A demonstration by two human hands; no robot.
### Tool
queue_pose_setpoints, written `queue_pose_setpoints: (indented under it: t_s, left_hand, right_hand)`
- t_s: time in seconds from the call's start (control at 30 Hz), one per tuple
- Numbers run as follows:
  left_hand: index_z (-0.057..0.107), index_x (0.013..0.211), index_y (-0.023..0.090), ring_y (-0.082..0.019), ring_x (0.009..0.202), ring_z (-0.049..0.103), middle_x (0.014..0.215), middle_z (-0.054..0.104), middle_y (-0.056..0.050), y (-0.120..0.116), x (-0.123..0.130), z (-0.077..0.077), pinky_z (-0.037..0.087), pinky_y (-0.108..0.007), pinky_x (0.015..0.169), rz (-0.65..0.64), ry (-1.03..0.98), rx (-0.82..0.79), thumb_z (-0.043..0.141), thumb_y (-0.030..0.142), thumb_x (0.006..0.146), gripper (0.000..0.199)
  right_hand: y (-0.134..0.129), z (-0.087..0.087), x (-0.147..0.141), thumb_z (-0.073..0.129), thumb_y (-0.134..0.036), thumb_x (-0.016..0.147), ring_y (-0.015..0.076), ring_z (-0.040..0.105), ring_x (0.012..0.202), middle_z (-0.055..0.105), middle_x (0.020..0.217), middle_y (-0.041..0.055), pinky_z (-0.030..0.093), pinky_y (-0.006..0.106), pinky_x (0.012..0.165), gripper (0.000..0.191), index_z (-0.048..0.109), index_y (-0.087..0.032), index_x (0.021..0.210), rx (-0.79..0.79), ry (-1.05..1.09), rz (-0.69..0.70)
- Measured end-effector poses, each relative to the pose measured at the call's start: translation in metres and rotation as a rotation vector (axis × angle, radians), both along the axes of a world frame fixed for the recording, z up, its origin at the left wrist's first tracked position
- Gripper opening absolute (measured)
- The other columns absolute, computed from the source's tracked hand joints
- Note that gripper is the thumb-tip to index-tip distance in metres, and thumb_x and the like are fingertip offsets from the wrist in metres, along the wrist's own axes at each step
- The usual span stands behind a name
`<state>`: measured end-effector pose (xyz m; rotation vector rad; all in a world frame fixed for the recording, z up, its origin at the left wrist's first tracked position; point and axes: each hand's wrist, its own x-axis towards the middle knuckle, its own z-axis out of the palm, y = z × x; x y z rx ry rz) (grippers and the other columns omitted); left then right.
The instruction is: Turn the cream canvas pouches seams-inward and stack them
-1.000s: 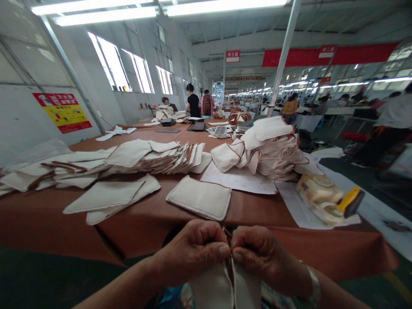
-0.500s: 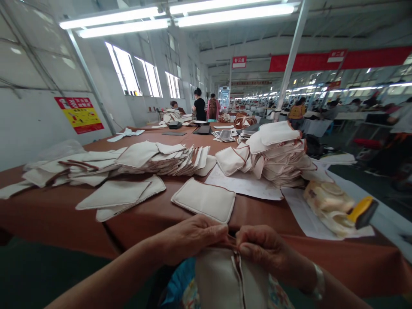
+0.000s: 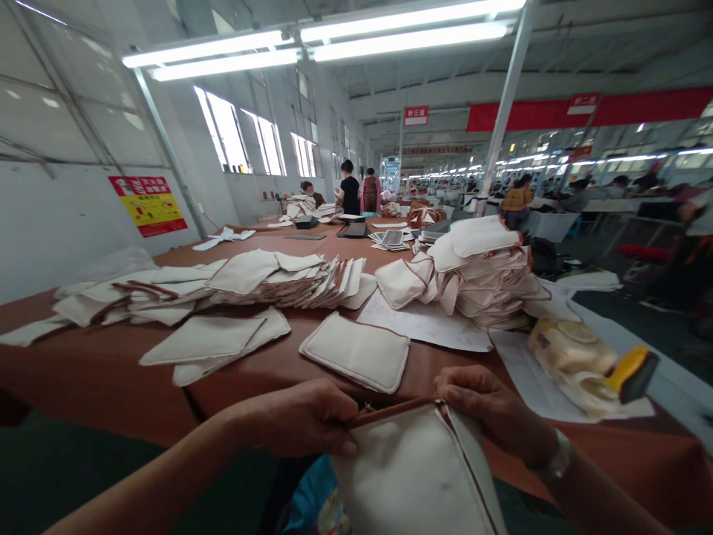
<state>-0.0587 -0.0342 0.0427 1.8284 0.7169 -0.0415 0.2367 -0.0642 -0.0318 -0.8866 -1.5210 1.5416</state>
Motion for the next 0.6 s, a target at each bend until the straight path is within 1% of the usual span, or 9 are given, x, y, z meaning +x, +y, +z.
queue_pose_setpoints:
  t_s: [0.1,0.17,0.2,0.27,0.33,0.43,0.5,0.53,0.6]
  left_hand:
    - [0.046,0.065,0.013,-0.008,0.061,0.031,0.064,0.037,0.005,-0.006,0.011,0.012,0.024,-0.021,0.054,-0.023,0.007,0.283,0.068,0.038,0.083,0.037]
    - [0.045,0.065,0.014,-0.007,0.062,0.033,0.063,0.036,0.006,-0.011,0.028,0.020,0.025,-0.020,0.055,-0.063,-0.028,0.369,0.068,0.032,0.083,0.034]
    - [0.047,0.065,0.014,-0.007,0.062,0.034,0.063,0.037,0.006,-0.011,0.036,0.022,0.026,-0.020,0.055,-0.078,-0.031,0.371,0.067,0.030,0.083,0.031]
    - [0.053,0.069,0.015,-0.008,0.063,0.037,0.065,0.041,0.005,-0.006,0.042,0.024,0.028,-0.019,0.056,-0.098,0.019,0.313,0.064,0.032,0.084,0.026]
    - [0.057,0.074,0.015,-0.009,0.064,0.039,0.067,0.045,0.004,0.006,0.031,0.019,0.030,-0.020,0.056,-0.133,0.139,0.197,0.062,0.044,0.086,0.032]
    - [0.060,0.080,0.014,-0.010,0.064,0.042,0.071,0.050,0.002,0.025,-0.006,0.004,0.034,-0.019,0.058,-0.117,0.214,-0.085,0.063,0.062,0.079,0.048]
    - [0.063,0.092,0.014,-0.012,0.071,0.049,0.081,0.058,0.000,0.032,-0.030,-0.004,0.039,-0.018,0.063,-0.046,0.161,-0.272,0.073,0.060,0.072,0.052]
    - [0.063,0.099,0.014,-0.013,0.076,0.053,0.087,0.061,-0.002,0.033,-0.039,-0.005,0.041,-0.019,0.066,-0.015,0.127,-0.321,0.077,0.057,0.069,0.054]
    - [0.064,0.106,0.015,-0.017,0.088,0.057,0.100,0.064,-0.004,0.031,-0.048,-0.004,0.045,-0.020,0.073,0.000,0.081,-0.294,0.083,0.050,0.066,0.057]
  right_hand:
    - [0.011,0.019,-0.002,0.051,-0.047,0.093,0.0114,0.046,0.075,0.054,0.084,0.0016,0.036,0.023,0.069,0.034,0.062,-0.015,0.092,0.239,-0.294,0.095]
    - [0.011,0.032,-0.019,0.057,-0.052,0.088,0.0162,0.050,0.093,0.057,0.104,0.0048,0.038,0.026,0.083,0.039,0.063,-0.018,0.106,0.409,-0.307,0.177]
    - [0.009,0.036,-0.030,0.064,-0.052,0.083,0.0171,0.050,0.096,0.056,0.106,0.0046,0.038,0.026,0.084,0.041,0.063,-0.018,0.105,0.472,-0.296,0.228]
    - [0.006,0.037,-0.049,0.074,-0.050,0.074,0.0143,0.049,0.084,0.055,0.090,0.0014,0.038,0.024,0.075,0.037,0.063,-0.016,0.085,0.521,-0.284,0.298]
    - [0.004,0.030,-0.056,0.073,-0.046,0.076,0.0111,0.045,0.071,0.051,0.076,-0.0006,0.035,0.023,0.064,0.035,0.058,-0.014,0.072,0.468,-0.270,0.288]
    - [0.004,0.013,-0.043,0.063,-0.043,0.085,0.0121,0.047,0.070,0.053,0.078,0.0025,0.036,0.024,0.062,0.033,0.061,-0.012,0.076,0.329,-0.176,0.204]
    - [0.003,0.001,-0.028,0.060,-0.042,0.088,0.0138,0.049,0.074,0.055,0.082,0.0046,0.037,0.026,0.065,0.031,0.064,-0.011,0.080,0.265,-0.097,0.127]
    - [0.003,-0.006,-0.021,0.059,-0.041,0.089,0.0144,0.049,0.075,0.055,0.084,0.0051,0.037,0.026,0.066,0.031,0.064,-0.011,0.082,0.228,-0.060,0.091]
    - [0.005,-0.020,-0.011,0.057,-0.040,0.090,0.0146,0.049,0.076,0.054,0.086,0.0052,0.037,0.026,0.065,0.031,0.065,-0.011,0.086,0.140,-0.011,0.031]
